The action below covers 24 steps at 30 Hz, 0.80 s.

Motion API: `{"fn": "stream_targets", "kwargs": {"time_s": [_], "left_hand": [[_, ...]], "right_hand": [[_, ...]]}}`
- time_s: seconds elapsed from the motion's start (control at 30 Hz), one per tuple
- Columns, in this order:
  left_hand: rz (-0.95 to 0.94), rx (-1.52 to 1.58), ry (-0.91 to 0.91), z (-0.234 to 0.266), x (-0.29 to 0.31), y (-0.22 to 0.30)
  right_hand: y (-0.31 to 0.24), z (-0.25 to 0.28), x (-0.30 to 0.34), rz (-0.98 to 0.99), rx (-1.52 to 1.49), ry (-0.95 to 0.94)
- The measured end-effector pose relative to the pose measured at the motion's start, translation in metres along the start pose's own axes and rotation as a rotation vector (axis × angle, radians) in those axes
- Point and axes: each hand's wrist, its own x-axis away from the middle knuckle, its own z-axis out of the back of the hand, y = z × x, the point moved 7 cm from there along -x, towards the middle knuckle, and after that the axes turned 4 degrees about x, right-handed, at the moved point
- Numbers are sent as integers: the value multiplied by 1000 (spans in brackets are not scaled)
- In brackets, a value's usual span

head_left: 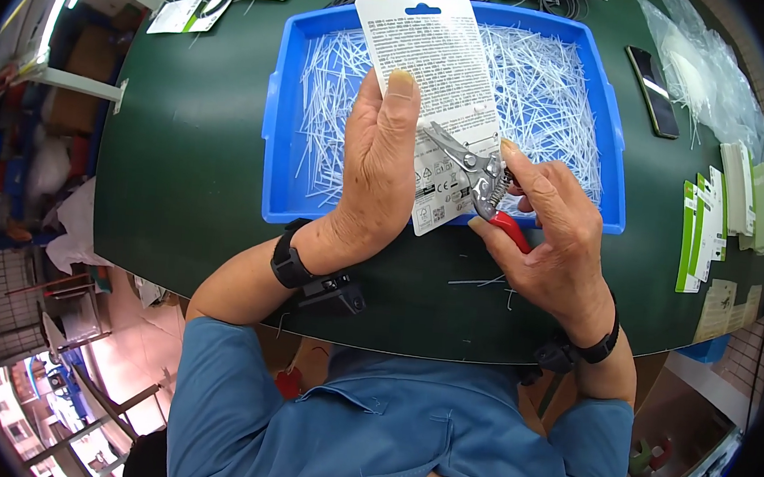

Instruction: The person trims plastic ties from USB-C cable packaging using shears, turning the packages over to cut from both sides. They place the trimmed packages into a cardboard box and move a tray of plastic scraps.

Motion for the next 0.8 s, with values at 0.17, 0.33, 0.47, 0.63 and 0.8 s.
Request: {"fn": "stream_targets", "kwargs": {"time_s": [0.17,0.33,0.47,0.63,0.8], "left_hand": [[-4,90,-30,-9,7,0],[1,71,-9,-8,7,-2],[-16,50,-9,-8,7,0],[-9,38,-13,-8,7,2],[-10,0,-77,-1,-7,7]], "right_hand": [[-1,-2,1,12,11,16],[-1,-4,2,-38,31,-53],[-2,-6,6,-51,21,-39],[1,-6,8,-50,-2,7],[8,5,6,-95,-85,34]]}}
